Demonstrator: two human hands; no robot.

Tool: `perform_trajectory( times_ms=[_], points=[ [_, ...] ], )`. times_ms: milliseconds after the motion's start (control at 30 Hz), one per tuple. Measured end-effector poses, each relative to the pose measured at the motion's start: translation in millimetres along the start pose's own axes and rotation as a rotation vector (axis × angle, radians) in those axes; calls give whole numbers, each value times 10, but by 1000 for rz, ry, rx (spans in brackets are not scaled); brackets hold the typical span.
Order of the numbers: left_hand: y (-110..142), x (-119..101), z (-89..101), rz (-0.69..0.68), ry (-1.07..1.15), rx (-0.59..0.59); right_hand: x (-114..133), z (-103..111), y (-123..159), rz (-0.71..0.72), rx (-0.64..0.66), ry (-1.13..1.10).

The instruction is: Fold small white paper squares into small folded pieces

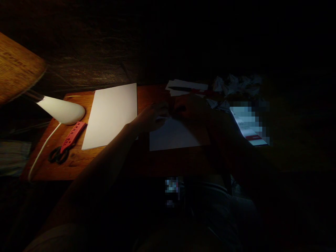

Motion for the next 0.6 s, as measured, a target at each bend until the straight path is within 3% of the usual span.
perform_trajectory(
  times_ms=[333, 467, 600],
  points=[
    [-7, 26, -22, 1, 5, -11, -253, -72, -104, 148, 40, -139],
    [-10, -13, 9, 19, -8, 7, -177, 7, -71, 126, 94, -63],
    [-28, -42, 21, 43, -45, 31, 49, 106, 13, 78, 166, 55]
  ],
)
Point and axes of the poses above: each hand's wrist, its own y-axis away from the middle knuckle, its own z-axis out of the back of the hand, x = y × z, the point moved 3 cm from there along -y, towards the middle knuckle, and after that the axes turned 5 degrees about -z, right-handed, at the moved point
